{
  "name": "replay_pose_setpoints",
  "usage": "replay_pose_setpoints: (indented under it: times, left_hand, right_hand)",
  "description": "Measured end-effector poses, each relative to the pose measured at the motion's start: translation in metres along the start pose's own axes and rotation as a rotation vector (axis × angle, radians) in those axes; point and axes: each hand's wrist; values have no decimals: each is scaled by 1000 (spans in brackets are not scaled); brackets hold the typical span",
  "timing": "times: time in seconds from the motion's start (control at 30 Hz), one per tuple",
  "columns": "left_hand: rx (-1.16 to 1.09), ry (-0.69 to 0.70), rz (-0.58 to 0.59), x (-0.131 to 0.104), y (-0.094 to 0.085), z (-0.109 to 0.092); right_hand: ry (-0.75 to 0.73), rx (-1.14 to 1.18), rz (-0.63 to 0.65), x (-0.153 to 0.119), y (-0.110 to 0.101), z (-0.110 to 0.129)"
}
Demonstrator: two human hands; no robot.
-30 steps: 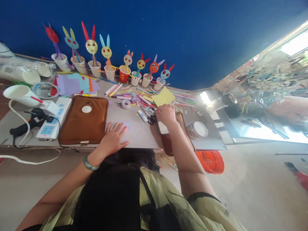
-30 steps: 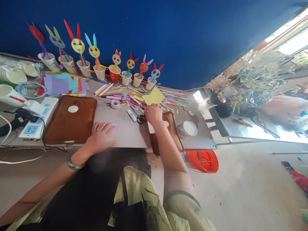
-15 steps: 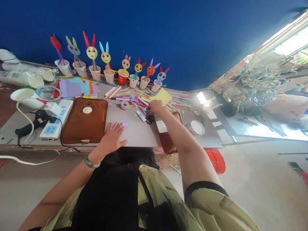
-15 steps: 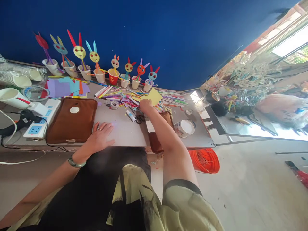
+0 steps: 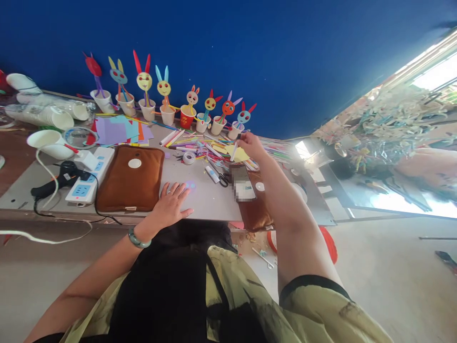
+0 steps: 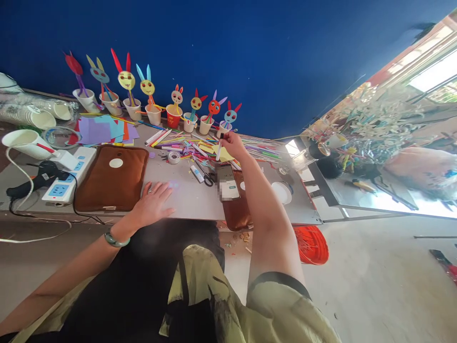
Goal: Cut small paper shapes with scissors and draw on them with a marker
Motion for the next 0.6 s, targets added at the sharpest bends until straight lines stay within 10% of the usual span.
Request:
replay_pose_setpoints:
  times: [0.2,0.33,0.43,0.6]
  left_hand:
    - [-135,-22,-4,4,-5,1]
    - [-433,-40,-37,-2,-22,-8]
    - [-670,-29,211,-10,-36,-18]
    - [-634,-4,398,-17,-46,-26]
  right_hand:
    - [-69,734,-154,-60,1,47]
    - [-358,639,198,-134,33,84]
    - [-582,395,483,-177,57,103]
    - [-628,186,523,-197,68,109]
Point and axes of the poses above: each hand's wrist, its own x-axis towards the middle knuckle, its own y-axis out of the palm, z = x × y, and after that the axes turned 6 degrees about -y, right-handed
